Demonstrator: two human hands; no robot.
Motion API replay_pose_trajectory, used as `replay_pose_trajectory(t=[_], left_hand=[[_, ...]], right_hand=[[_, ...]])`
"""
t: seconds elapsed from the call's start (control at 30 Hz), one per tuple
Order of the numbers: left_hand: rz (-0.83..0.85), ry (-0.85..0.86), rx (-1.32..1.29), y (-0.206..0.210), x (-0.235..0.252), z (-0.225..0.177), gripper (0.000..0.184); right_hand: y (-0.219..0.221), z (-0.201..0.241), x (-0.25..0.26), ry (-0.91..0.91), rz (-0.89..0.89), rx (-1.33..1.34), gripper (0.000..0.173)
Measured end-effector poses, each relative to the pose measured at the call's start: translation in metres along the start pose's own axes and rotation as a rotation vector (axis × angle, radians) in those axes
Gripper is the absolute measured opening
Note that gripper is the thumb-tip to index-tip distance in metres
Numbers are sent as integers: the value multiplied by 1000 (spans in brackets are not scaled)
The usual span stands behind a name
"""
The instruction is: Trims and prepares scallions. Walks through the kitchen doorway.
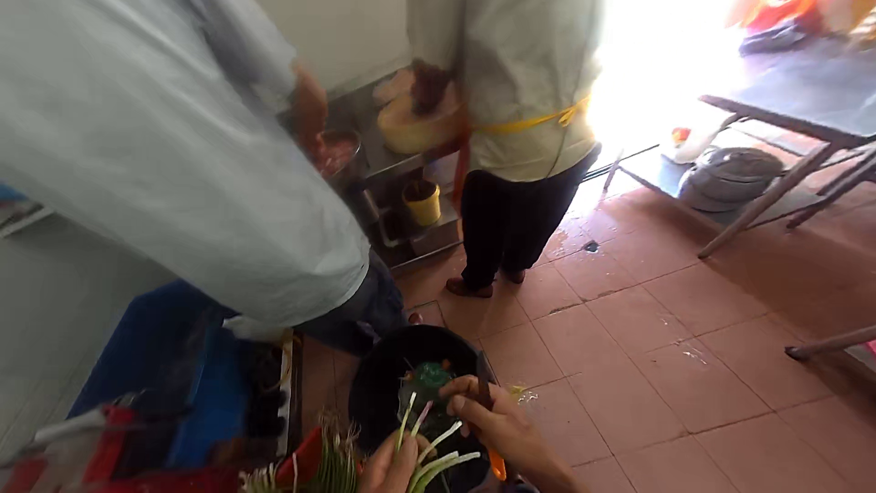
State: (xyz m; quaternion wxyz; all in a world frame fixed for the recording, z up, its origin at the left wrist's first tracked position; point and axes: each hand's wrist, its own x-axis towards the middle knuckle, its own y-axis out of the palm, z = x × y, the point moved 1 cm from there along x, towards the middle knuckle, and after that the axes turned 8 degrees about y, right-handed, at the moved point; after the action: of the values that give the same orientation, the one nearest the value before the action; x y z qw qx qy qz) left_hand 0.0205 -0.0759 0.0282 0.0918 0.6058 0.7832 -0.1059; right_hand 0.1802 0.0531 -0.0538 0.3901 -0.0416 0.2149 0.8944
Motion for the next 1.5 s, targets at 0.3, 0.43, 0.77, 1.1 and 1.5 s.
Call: replay_pose_trajectory(t=[0.3,0.43,0.77,1.1,1.5], left_hand=[[-23,72,1,-9,-10,9,23],[38,26,-124,-18,-14,14,30],[148,-86,-656,-37,-17,29,39],[-285,182,-465,-70,0,27,19],[-789,525,-645,-163,38,-53,35]], right_hand=[[37,24,9,-21,146,-56,10],[47,12,11,-293,111,-149,17],[34,-16,19,-24,-193,-37,24],[38,-14,22,274,-33,-143,43],[35,-112,-19,513,-520,364,34]])
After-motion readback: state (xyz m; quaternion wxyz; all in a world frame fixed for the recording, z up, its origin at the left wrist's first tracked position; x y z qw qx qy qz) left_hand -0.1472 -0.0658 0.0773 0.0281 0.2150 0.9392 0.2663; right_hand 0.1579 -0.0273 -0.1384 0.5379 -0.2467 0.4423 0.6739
